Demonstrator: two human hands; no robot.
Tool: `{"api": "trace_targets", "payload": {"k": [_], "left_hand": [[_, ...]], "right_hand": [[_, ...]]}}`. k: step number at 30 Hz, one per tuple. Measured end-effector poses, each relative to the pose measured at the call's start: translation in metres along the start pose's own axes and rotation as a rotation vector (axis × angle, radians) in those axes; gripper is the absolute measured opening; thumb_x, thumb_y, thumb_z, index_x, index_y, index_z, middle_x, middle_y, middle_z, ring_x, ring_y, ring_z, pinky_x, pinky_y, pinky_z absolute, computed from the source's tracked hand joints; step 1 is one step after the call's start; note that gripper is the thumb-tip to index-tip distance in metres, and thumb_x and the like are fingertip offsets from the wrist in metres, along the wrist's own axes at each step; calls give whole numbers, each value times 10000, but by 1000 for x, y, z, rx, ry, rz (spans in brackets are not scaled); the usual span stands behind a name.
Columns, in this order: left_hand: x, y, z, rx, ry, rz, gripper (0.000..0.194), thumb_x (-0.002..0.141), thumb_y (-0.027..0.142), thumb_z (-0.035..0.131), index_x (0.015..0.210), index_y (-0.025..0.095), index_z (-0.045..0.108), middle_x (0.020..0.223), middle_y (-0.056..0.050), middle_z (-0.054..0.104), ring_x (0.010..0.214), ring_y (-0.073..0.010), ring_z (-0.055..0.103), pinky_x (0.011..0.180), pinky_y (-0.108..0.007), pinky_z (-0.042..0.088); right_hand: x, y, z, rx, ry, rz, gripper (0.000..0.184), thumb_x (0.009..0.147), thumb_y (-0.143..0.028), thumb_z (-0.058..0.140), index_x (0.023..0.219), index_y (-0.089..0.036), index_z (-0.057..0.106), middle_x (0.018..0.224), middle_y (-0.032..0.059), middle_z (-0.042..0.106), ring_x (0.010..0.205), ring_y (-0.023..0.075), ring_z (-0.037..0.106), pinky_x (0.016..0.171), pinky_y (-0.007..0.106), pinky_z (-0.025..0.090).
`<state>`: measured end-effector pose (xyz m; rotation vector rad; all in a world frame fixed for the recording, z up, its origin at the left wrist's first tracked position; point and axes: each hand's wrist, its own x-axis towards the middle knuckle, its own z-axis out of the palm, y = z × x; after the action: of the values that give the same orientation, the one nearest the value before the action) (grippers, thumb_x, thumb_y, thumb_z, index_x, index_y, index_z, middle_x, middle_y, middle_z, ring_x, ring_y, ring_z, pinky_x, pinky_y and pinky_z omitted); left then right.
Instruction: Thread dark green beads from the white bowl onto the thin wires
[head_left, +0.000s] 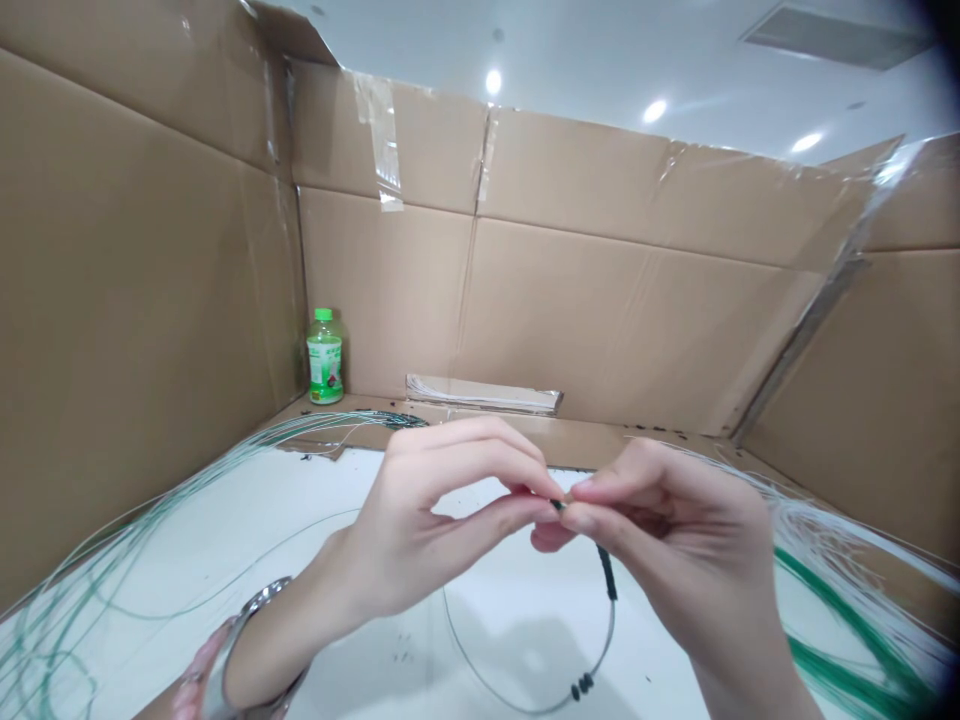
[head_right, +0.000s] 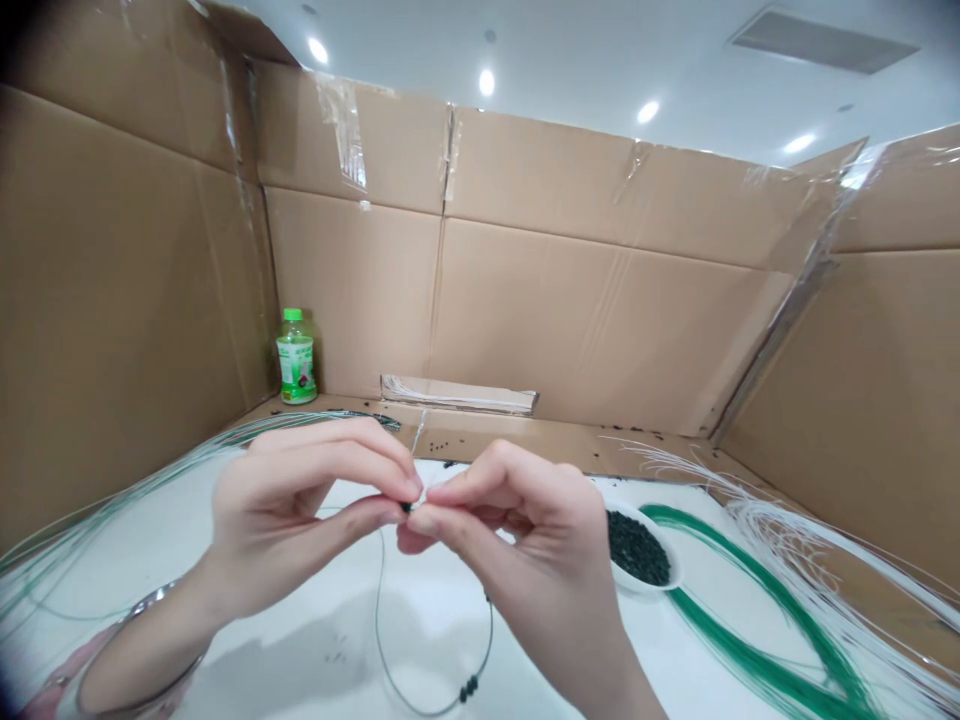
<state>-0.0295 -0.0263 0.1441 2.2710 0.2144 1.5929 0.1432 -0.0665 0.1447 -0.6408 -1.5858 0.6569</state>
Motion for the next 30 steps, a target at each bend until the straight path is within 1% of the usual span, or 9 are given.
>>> {"api": "trace_targets", "payload": {"k": [4,7,10,16,19,22,25,27,30], "left_hand": [[3,1,-5,94,-60,95,104,792,63,659,835,146,706,758,-71,695,676,-137,649,621,-205,522],[4,0,-7,150,-83,150,118,789,72,655,838,164,710,757,-73,705,658,-144,645,609,-215,526],[5,0,-7,176,-99,187,134,790,69,644,851,169,710,771,-80,713,653,-151,647,615,-225,531],[6,0,-11,174,-181,213,121,789,48,637,842,134,704,769,-95,718,683,-151,663,639,-214,526],[5,-2,-12,139,-134,138,132,783,91,672,904,138,693,795,-77,713,694,-137,648,641,-207,514],[4,-3,-12,128,-79,-48,88,851,152,594,809,156,671,705,-32,671,614,-115,592,578,-211,469],[4,-1,-10,172,-159,-189,250,905,212,509,689,153,621,608,0,601,539,-91,504,528,-205,395],[4,0,-10,198,-226,-209,283,917,223,488,664,153,595,565,20,548,512,-78,442,517,-202,354],[4,0,-10,211,-259,-186,284,924,207,473,661,154,566,557,36,494,514,-71,404,518,-198,325]], "right_hand": [[1,-1,0,182,-35,201,141,750,-148,750,692,-187,627,616,-10,734,554,140,714,564,195,603],[1,-3,0,239,-89,306,180,744,-187,758,671,-190,593,614,-7,735,552,152,715,570,229,616],[2,-2,0,263,-113,347,197,744,-188,757,666,-190,576,610,-7,734,549,162,716,572,255,626],[4,1,-1,320,-139,386,210,734,-163,760,679,-180,558,609,-5,735,539,157,713,548,234,611],[6,3,0,325,-99,351,198,744,-152,750,695,-182,561,599,-7,732,543,154,714,557,232,607],[7,4,0,257,-60,328,202,748,-177,749,691,-185,556,599,0,732,550,158,715,579,237,604],[7,8,0,183,-60,294,208,737,-204,763,677,-182,566,600,0,732,557,157,716,572,223,594],[8,12,0,151,-89,247,206,738,-210,763,676,-180,569,600,9,733,557,166,718,555,229,596],[9,16,-1,123,-115,206,181,749,-202,752,698,-176,580,608,21,735,565,177,721,557,246,606]]}}
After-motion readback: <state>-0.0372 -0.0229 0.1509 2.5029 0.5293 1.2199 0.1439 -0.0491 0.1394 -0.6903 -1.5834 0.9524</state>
